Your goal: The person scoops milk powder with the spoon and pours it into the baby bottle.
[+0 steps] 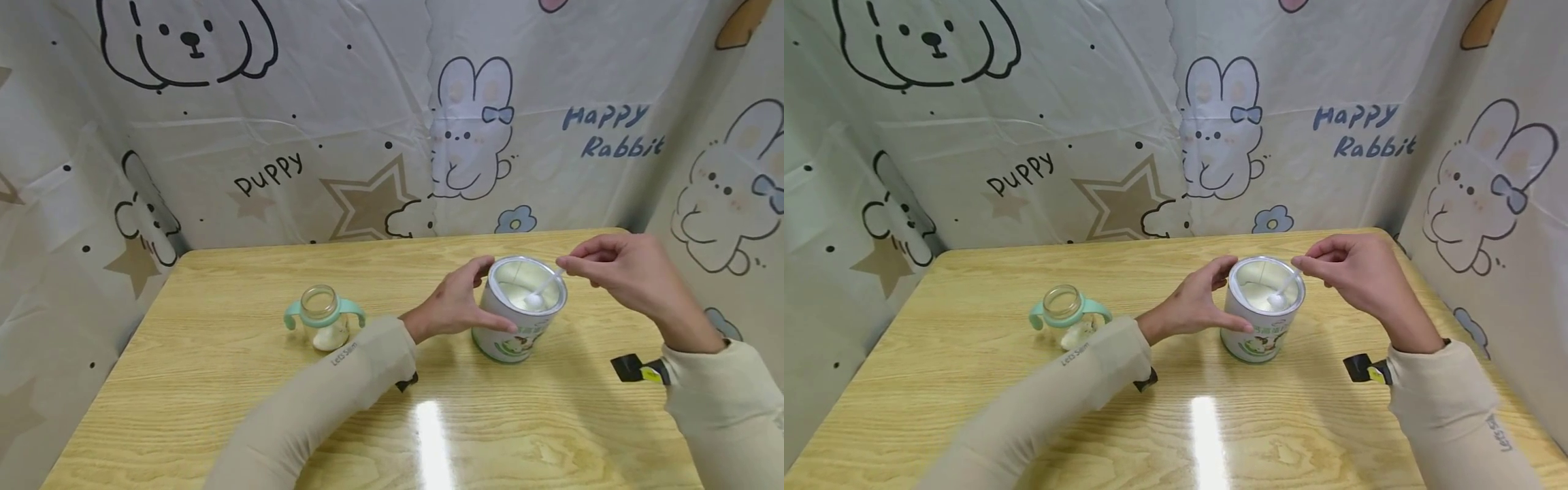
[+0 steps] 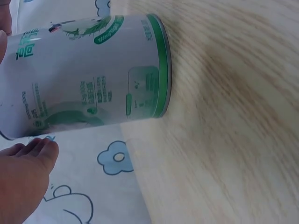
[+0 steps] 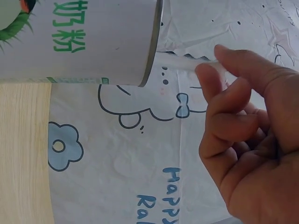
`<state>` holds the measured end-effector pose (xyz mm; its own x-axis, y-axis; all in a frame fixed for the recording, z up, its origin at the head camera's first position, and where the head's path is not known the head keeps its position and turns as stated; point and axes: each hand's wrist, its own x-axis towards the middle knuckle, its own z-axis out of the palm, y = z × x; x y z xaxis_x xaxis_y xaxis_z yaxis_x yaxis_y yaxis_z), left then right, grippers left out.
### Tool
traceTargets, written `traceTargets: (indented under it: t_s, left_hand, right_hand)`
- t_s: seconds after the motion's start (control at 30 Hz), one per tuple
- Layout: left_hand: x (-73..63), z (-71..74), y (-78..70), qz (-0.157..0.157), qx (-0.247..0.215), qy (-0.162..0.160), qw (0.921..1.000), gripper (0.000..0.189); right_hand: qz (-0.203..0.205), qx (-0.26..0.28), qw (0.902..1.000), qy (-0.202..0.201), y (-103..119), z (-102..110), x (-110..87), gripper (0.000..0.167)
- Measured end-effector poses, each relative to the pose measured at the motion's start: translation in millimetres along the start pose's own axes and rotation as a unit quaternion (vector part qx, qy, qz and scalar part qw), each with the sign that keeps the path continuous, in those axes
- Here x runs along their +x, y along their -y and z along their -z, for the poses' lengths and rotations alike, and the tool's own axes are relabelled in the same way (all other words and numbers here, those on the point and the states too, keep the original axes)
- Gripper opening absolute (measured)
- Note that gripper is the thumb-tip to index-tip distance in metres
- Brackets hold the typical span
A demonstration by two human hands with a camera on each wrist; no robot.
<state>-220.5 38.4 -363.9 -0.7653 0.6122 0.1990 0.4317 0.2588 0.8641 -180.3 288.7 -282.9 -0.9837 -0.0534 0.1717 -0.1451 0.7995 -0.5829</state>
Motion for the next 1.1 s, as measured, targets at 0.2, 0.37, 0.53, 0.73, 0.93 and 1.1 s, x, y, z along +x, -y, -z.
traceTargets:
  t_s: [0.2,0.37,0.53,0.73,0.93,1.1]
  left_hand:
    - [2.1,-6.6,-3.3,0.026,-0.023,-0.012,0.9993,0.095]
    - [4.0,-9.4,-3.7,0.032,-0.018,-0.023,0.9990,0.093]
    - [4.2,-10.2,-3.4,0.034,-0.018,-0.025,0.9990,0.092]
    - [4.0,-10.4,-3.6,0.039,-0.005,-0.025,0.9989,0.093]
    - [3.6,-10.4,-3.7,0.049,0.002,-0.025,0.9985,0.094]
    - [3.2,-10.5,-3.9,0.054,-0.001,-0.024,0.9983,0.094]
  right_hand:
    - [0.009,-0.032,0.9994,-0.006,5.8,-8.6,1.1,0.032]
    - [0.036,-0.043,0.9975,-0.043,11.5,-19.0,0.7,0.026]
    - [0.061,-0.038,0.9954,-0.063,18.2,-31.3,3.4,0.023]
    - [0.082,-0.031,0.9959,-0.021,28.0,-41.2,5.7,0.019]
    - [0.103,-0.017,0.9941,0.028,30.6,-43.1,7.1,0.016]
    - [0.080,0.003,0.9945,0.067,27.3,-36.8,6.6,0.022]
